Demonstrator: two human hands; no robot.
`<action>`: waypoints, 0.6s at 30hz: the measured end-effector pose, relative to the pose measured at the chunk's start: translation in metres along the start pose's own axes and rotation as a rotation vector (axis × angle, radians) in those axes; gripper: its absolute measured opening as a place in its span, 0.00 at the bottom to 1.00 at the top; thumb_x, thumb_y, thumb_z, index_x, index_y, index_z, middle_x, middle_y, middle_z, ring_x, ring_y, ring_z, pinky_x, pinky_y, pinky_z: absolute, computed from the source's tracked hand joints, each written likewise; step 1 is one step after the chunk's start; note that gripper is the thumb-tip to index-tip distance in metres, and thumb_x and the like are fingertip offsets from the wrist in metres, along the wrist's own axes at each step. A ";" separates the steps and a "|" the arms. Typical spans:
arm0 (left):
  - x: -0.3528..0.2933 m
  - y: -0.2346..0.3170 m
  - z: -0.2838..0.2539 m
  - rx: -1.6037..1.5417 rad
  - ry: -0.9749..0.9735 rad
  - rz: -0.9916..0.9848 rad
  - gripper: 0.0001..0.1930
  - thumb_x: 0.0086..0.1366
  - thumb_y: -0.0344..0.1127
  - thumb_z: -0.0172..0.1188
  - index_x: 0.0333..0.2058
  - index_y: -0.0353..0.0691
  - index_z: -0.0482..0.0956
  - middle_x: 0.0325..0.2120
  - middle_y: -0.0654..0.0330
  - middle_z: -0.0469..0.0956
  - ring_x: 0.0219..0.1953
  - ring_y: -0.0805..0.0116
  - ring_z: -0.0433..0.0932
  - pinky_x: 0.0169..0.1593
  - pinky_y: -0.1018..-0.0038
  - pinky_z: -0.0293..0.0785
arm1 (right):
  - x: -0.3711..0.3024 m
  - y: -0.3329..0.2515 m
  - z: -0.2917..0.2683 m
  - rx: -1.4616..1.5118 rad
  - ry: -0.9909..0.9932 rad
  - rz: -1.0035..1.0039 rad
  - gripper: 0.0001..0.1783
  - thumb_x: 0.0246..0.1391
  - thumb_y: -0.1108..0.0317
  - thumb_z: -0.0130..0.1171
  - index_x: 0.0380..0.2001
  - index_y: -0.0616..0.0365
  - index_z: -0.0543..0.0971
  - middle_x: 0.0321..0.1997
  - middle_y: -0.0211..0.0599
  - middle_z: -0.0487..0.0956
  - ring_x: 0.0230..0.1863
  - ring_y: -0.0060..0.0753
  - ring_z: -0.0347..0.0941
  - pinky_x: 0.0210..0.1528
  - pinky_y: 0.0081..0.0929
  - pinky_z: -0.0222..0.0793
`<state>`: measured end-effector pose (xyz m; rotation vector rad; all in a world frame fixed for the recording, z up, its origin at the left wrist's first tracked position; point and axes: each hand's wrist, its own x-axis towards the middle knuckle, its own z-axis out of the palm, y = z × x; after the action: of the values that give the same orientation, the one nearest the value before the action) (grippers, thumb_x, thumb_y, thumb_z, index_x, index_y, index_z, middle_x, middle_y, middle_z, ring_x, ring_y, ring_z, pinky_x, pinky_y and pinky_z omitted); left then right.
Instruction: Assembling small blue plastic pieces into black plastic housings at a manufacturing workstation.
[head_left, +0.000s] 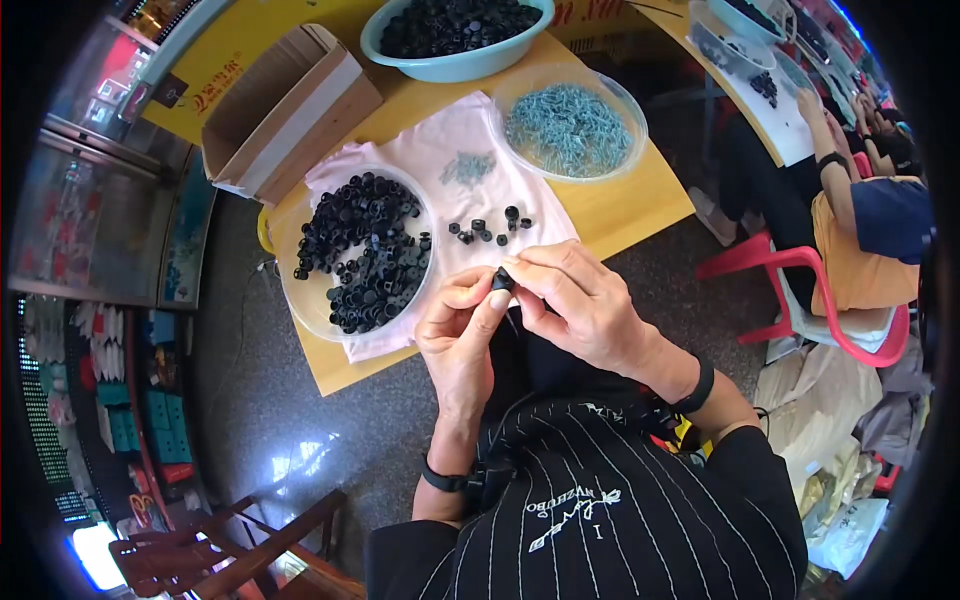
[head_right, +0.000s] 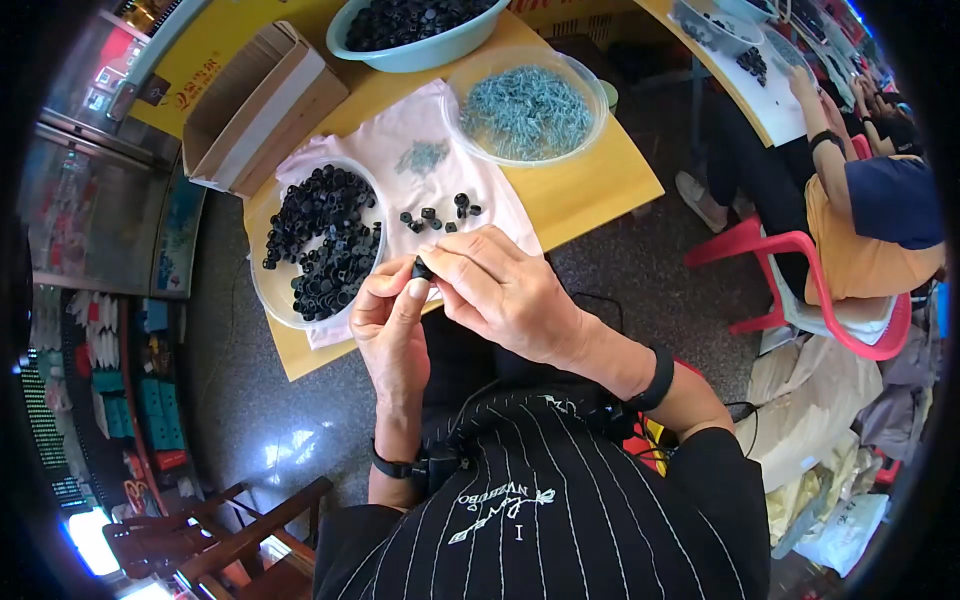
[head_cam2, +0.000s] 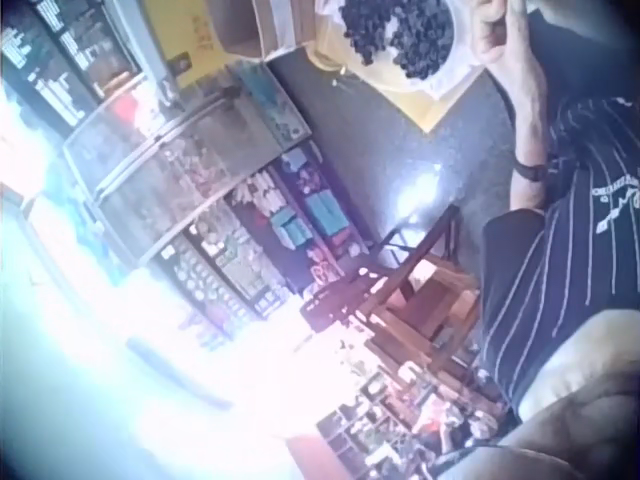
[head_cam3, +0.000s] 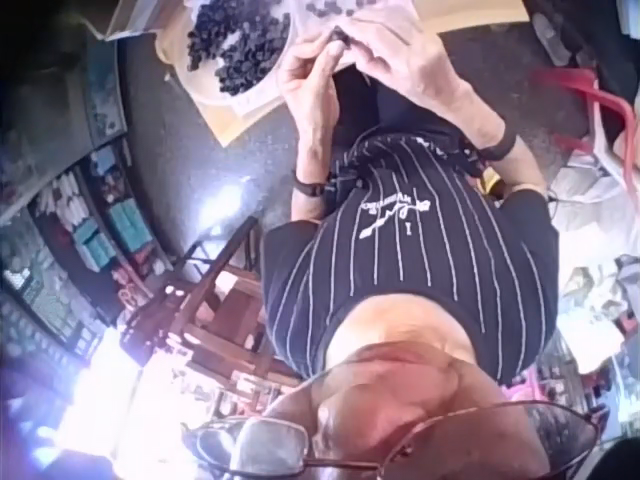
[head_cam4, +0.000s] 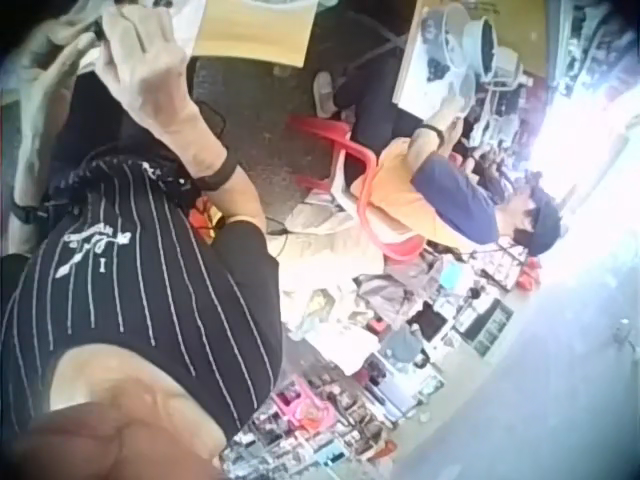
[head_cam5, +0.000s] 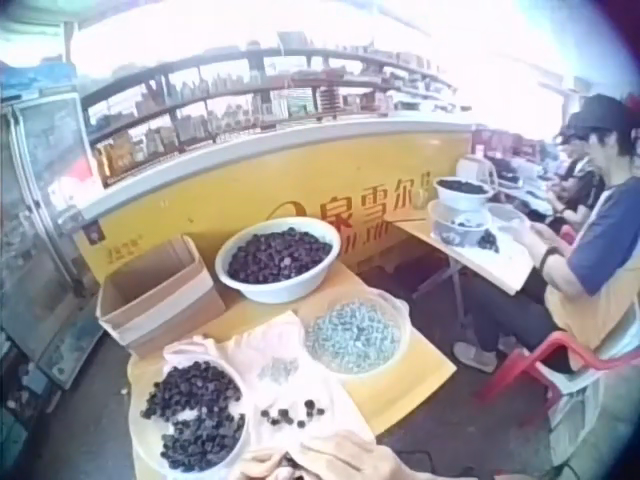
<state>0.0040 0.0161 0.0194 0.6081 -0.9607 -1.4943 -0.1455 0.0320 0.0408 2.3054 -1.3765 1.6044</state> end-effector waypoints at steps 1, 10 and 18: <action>-0.001 0.000 0.000 -0.005 0.000 0.019 0.07 0.60 0.18 0.61 0.36 0.33 0.79 0.43 0.54 0.78 0.44 0.70 0.77 0.51 0.74 0.72 | -0.001 -0.001 0.000 0.001 0.003 -0.002 0.17 0.42 0.80 0.65 0.40 0.64 0.79 0.41 0.42 0.78 0.38 0.40 0.77 0.39 0.30 0.76; -0.010 0.007 0.000 0.093 -0.028 0.090 0.07 0.60 0.18 0.61 0.36 0.34 0.78 0.43 0.53 0.78 0.46 0.68 0.77 0.50 0.73 0.74 | -0.004 -0.011 -0.009 0.215 -0.028 0.178 0.17 0.44 0.79 0.65 0.41 0.63 0.79 0.39 0.41 0.78 0.37 0.36 0.78 0.37 0.26 0.76; -0.016 0.018 -0.009 0.413 -0.123 0.302 0.09 0.59 0.16 0.62 0.37 0.34 0.79 0.45 0.50 0.78 0.45 0.68 0.77 0.48 0.75 0.74 | 0.004 -0.012 -0.023 0.584 -0.220 0.432 0.09 0.56 0.77 0.61 0.41 0.66 0.80 0.37 0.37 0.78 0.32 0.21 0.79 0.32 0.14 0.75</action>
<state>0.0237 0.0308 0.0270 0.6343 -1.4090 -1.0795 -0.1543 0.0473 0.0597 2.6952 -1.7391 2.1767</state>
